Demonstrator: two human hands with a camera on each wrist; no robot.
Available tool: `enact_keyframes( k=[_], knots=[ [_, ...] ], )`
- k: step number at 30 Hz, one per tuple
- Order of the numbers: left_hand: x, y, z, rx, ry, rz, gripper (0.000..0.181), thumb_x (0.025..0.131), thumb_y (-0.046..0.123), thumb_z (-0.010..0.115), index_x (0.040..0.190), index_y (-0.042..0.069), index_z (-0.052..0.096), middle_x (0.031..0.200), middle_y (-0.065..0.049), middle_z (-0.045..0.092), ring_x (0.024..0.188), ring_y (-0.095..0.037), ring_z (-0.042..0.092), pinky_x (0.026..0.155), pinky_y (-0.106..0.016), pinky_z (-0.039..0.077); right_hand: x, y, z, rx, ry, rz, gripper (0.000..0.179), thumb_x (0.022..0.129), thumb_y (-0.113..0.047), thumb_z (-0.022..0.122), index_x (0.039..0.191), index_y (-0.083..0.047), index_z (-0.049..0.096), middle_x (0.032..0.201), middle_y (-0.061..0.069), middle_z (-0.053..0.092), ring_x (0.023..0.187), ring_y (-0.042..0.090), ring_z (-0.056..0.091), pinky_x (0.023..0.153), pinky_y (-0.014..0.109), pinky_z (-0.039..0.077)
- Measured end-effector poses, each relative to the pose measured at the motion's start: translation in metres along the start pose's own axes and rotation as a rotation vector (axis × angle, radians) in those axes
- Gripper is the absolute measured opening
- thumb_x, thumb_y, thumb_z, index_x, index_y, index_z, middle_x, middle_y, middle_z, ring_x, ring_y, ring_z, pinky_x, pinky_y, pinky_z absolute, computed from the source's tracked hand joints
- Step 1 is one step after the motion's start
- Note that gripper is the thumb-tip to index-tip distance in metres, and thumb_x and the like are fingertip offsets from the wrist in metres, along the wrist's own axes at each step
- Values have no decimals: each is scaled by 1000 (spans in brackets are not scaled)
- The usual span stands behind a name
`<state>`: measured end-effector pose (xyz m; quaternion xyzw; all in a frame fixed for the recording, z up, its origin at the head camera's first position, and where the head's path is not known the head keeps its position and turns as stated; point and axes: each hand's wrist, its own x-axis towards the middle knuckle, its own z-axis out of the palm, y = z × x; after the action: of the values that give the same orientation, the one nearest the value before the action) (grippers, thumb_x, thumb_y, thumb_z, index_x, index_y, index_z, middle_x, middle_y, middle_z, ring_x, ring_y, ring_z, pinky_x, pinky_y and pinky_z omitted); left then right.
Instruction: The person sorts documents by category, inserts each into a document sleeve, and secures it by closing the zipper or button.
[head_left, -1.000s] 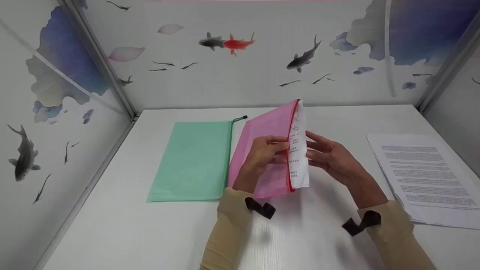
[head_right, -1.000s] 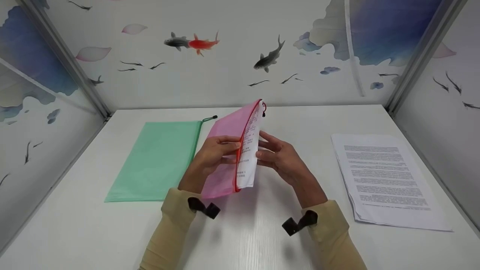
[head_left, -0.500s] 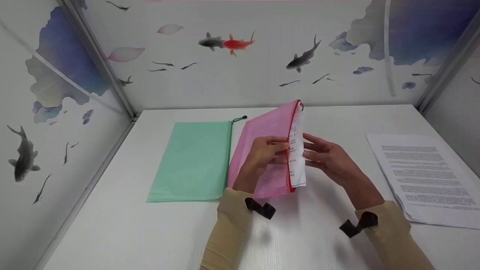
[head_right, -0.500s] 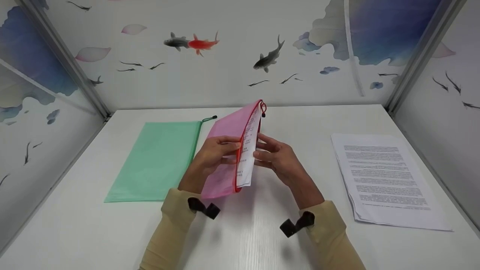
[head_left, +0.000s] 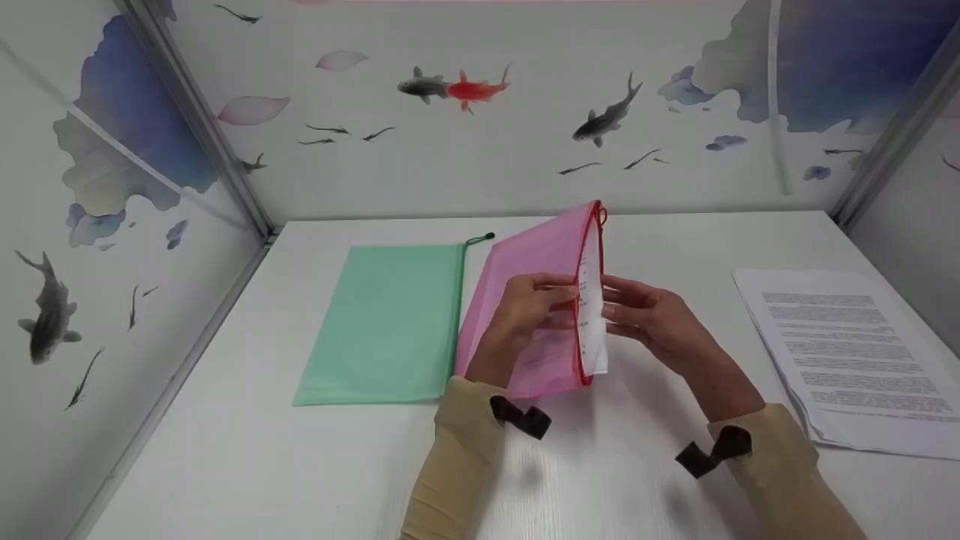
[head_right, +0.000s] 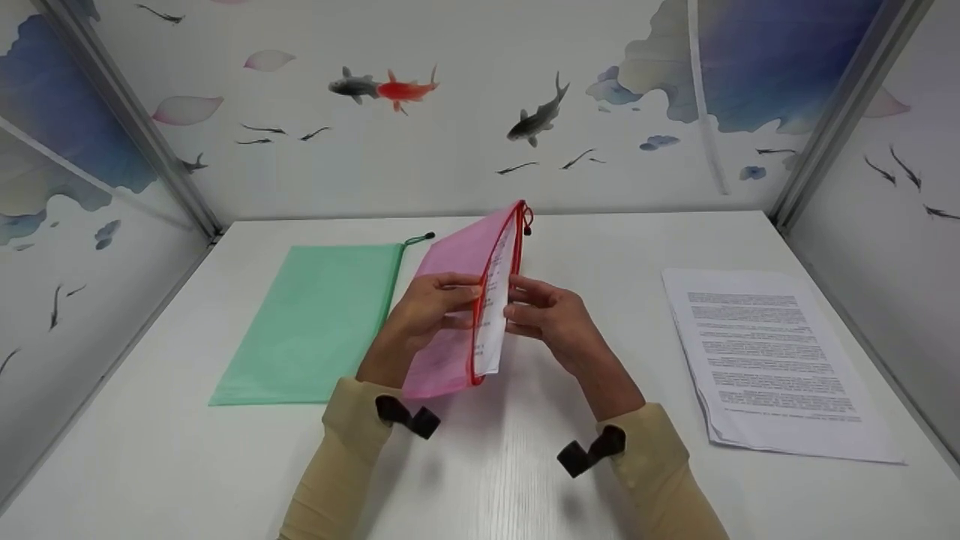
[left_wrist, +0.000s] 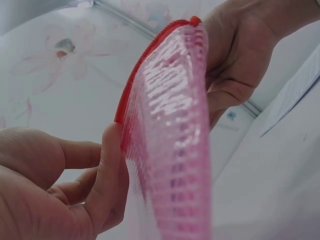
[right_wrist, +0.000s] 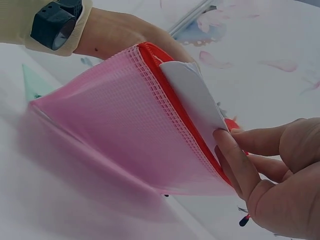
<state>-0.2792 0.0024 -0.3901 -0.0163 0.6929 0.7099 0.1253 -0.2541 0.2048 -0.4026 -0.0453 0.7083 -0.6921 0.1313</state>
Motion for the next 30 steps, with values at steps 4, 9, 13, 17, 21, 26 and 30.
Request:
enact_keyframes(
  k=[4,9,13,17,21,26,30],
  knots=[
    [0,0,0,5,8,-5,24,88,18,76,112,14,76,106,-4,75,87,-24,75,73,-34,64,-2,-2,-3,-3,-52,-24,65,95,-17,69,152,-7,41,149,12,51,114,8,68,95,25,57],
    [0,0,0,4,8,-3,23,88,18,76,111,14,76,106,-4,75,87,-24,75,73,-35,64,-4,-3,-4,-18,-81,-25,66,96,-16,68,154,-8,38,151,14,48,115,8,67,96,27,57],
    [1,-2,1,4,10,-2,25,88,18,76,112,14,76,106,-5,74,88,-24,75,74,-35,64,-5,-5,-3,-21,-73,-14,67,95,-17,69,154,-8,38,152,17,46,114,10,68,95,27,57],
    [1,-1,2,14,16,-14,24,87,18,77,111,15,76,105,-3,75,87,-24,75,73,-34,64,-6,-6,1,-45,-47,-4,68,95,-18,70,154,-8,38,153,20,45,112,10,68,95,25,57],
    [0,1,0,11,7,-14,23,88,18,76,111,14,76,103,-4,75,86,-23,75,72,-34,64,-6,-7,5,-102,-13,-6,68,93,-21,72,153,-9,40,151,19,48,112,11,68,94,25,57],
    [-1,2,-3,-40,-35,19,22,90,13,74,111,8,75,103,-9,75,86,-24,75,72,-36,64,-5,-6,9,-163,4,-9,68,91,-20,74,151,-10,43,146,17,51,115,13,67,93,27,58],
    [0,1,-3,-54,-39,19,22,90,13,74,111,8,75,102,-9,75,86,-23,75,71,-36,64,-6,-4,11,-188,10,-11,66,90,-18,75,150,-10,46,144,17,54,116,12,67,92,28,59]
  ],
)
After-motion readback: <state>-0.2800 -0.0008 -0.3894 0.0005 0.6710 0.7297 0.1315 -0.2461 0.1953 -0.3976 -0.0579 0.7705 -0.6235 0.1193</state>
